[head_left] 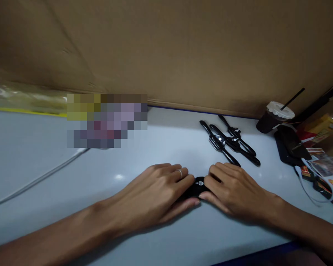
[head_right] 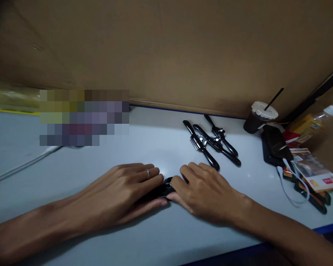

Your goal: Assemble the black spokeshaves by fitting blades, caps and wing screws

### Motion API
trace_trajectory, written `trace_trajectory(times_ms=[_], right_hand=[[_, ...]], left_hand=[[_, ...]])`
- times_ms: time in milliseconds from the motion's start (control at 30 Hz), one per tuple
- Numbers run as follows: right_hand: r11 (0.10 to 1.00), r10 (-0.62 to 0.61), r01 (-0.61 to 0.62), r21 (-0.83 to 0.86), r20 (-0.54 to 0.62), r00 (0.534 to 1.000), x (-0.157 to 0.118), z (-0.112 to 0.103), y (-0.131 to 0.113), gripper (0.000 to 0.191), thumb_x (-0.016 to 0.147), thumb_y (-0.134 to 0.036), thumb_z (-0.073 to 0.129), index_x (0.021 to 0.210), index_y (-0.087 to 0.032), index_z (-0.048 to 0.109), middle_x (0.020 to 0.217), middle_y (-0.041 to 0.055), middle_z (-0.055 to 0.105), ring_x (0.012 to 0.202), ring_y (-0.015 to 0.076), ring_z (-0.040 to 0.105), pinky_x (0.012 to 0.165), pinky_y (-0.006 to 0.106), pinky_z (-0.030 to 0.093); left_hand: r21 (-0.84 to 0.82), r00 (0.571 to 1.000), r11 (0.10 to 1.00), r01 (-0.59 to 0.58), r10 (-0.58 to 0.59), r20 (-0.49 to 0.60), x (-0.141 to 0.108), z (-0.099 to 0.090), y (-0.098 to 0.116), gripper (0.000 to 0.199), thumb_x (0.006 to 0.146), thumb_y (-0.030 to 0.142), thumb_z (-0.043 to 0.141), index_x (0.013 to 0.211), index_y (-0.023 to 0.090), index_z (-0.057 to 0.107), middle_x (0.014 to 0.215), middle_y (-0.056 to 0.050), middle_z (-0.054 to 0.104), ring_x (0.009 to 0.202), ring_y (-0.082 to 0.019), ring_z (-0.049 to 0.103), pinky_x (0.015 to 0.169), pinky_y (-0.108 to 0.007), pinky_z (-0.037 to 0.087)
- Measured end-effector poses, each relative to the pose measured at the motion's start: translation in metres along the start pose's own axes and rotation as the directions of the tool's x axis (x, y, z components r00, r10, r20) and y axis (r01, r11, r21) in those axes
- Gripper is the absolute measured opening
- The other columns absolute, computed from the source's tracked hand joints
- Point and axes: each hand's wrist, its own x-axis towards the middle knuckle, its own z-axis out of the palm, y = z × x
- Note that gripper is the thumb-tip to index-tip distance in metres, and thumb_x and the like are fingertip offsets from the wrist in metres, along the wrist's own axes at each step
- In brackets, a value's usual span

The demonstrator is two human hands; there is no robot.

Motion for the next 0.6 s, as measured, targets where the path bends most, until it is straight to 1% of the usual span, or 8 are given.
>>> trace_trajectory(times_ms=[67,167,233,300,400,500,600], right_hand=[[0.999,0.003,-0.004,-0.047,-0.024,1.0,0.0,0.004,-0.003,0.035,0.109,-0.034,0.041,0.085,-0.017,0.061,0.081,0.0049,0.059,0.074,0.0196,0.052,0.068,0.034,0.04],[0.996,0.027,-0.03,-0.081,-0.045,0.999,0.0,0.005,-0.005,0.034,0.109,-0.033,0.041,0.086,-0.017,0.061,0.08,0.0048,0.059,0.073,0.02,0.051,0.068,0.035,0.04],[0.996,0.004,-0.009,-0.087,-0.052,0.999,0.0,0.006,-0.005,0.034,0.108,-0.031,0.041,0.084,-0.018,0.061,0.08,0.0047,0.058,0.073,0.02,0.051,0.067,0.035,0.039],[0.996,-0.027,0.021,-0.09,-0.068,0.997,0.001,0.007,-0.006,0.035,0.108,-0.027,0.041,0.08,-0.018,0.061,0.078,0.0045,0.058,0.072,0.0198,0.051,0.066,0.035,0.038],[0.995,-0.037,0.026,-0.092,-0.113,0.993,0.003,0.011,-0.009,0.036,0.106,-0.024,0.042,0.074,-0.018,0.06,0.075,0.0047,0.057,0.071,0.0199,0.05,0.064,0.035,0.036],[0.996,-0.032,0.018,-0.092,-0.151,0.988,0.004,0.013,-0.013,0.038,0.104,-0.022,0.042,0.07,-0.019,0.059,0.072,0.0047,0.055,0.069,0.0195,0.047,0.063,0.034,0.034],[0.995,-0.037,0.021,-0.099,-0.158,0.987,0.005,0.013,-0.014,0.038,0.103,-0.021,0.042,0.069,-0.019,0.059,0.072,0.0049,0.056,0.069,0.0195,0.047,0.062,0.034,0.033]], left_hand=[[-0.026,1.0,1.0,-0.017,0.017,-0.003,0.0,0.0,0.001,0.038,0.107,0.04,0.041,0.08,0.019,0.058,0.069,-0.001,0.058,0.057,-0.016,0.051,0.055,-0.033,0.036],[-0.053,0.999,0.998,-0.033,0.033,0.005,0.0,-0.001,0.001,0.038,0.107,0.042,0.042,0.085,0.018,0.062,0.07,-0.001,0.059,0.057,-0.016,0.052,0.055,-0.033,0.037],[-0.066,0.999,0.997,-0.034,0.035,0.011,0.0,-0.001,0.001,0.04,0.107,0.043,0.042,0.085,0.018,0.064,0.07,-0.001,0.06,0.057,-0.016,0.052,0.054,-0.033,0.037],[-0.074,0.999,0.997,-0.037,0.038,0.017,0.0,0.0,0.0,0.042,0.106,0.046,0.043,0.081,0.018,0.062,0.07,-0.001,0.06,0.057,-0.016,0.052,0.054,-0.033,0.036],[-0.086,0.998,0.995,-0.04,0.043,0.036,-0.001,0.0,0.0,0.043,0.105,0.047,0.046,0.075,0.019,0.059,0.07,-0.001,0.06,0.057,-0.016,0.052,0.055,-0.032,0.036],[-0.091,0.998,0.995,-0.04,0.045,0.051,-0.001,0.0,0.001,0.039,0.104,0.045,0.049,0.076,0.019,0.059,0.071,-0.001,0.06,0.058,-0.016,0.052,0.056,-0.032,0.036],[-0.1,0.997,0.994,-0.045,0.051,0.057,-0.001,0.0,0.001,0.038,0.104,0.044,0.049,0.076,0.02,0.059,0.071,-0.001,0.06,0.058,-0.016,0.052,0.056,-0.032,0.035]])
